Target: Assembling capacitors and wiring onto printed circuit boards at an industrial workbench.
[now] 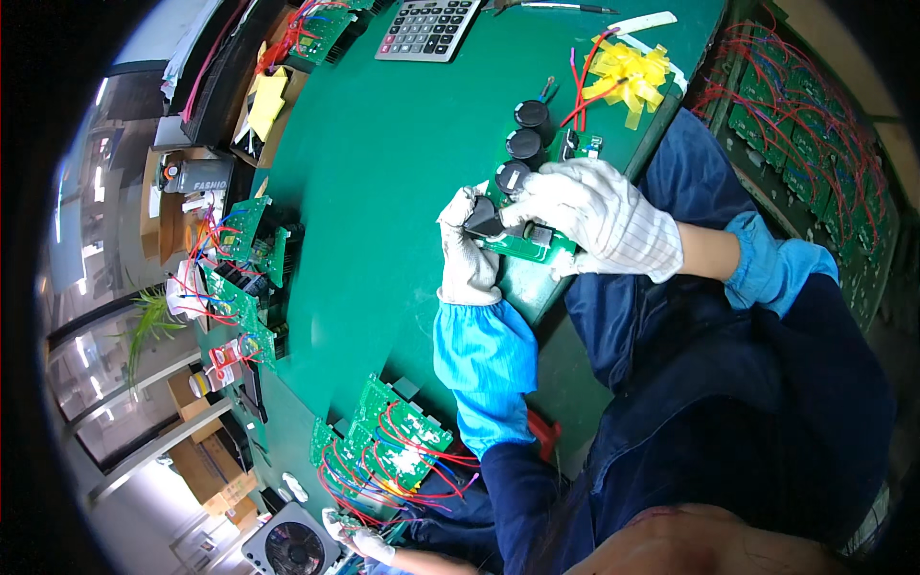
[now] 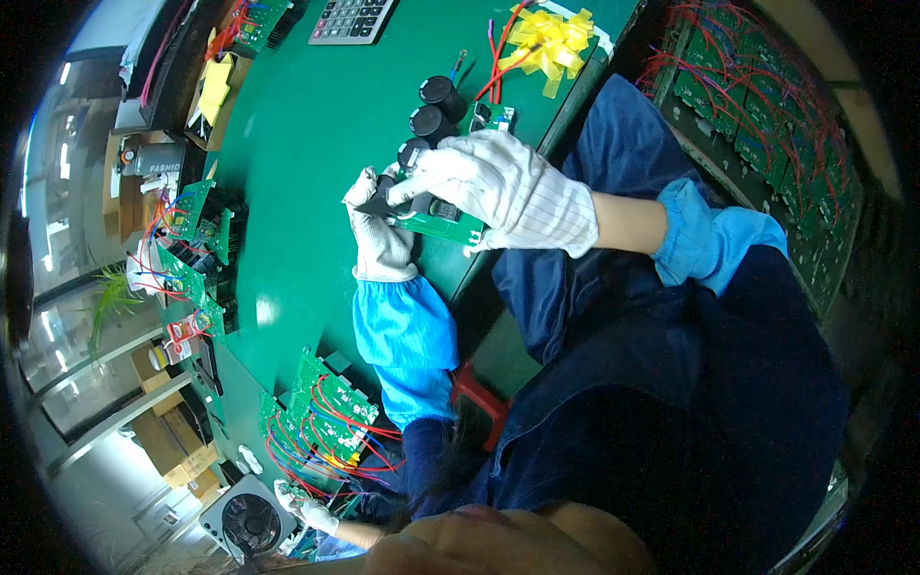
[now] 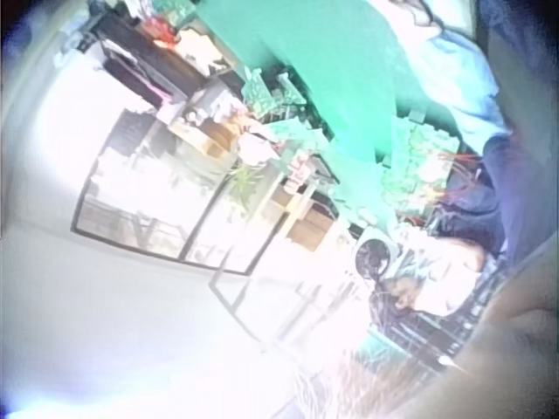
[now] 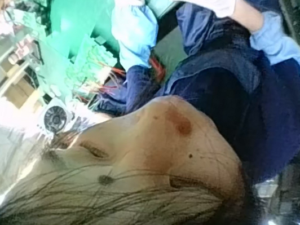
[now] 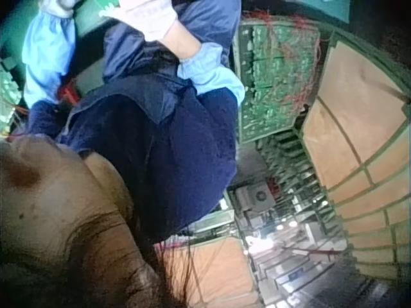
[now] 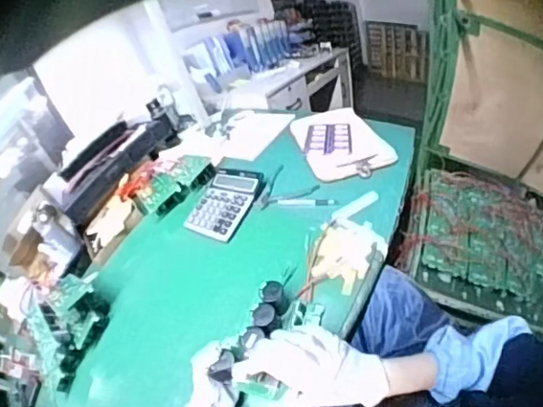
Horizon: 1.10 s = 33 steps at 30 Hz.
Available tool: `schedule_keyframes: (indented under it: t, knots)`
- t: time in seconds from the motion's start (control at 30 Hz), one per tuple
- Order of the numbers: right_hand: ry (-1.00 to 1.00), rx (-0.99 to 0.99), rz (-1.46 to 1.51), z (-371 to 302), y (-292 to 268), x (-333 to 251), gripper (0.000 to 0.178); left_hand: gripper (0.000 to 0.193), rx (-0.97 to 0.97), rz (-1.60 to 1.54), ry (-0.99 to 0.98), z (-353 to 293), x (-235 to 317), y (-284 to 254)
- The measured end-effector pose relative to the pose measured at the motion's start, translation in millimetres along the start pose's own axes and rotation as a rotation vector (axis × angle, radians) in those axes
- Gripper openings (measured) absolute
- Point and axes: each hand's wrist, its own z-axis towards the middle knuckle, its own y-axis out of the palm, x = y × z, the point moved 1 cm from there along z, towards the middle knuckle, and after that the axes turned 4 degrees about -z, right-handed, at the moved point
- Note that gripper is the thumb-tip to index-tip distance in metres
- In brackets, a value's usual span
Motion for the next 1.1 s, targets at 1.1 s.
schedule_keyframes:
  t: [1.1]
  knots:
    - [0.329,0.036,0.022,80.9,-69.8,66.0,0.044,0.059,0.121,0.070,0.365,13.1,23.3,-11.0]
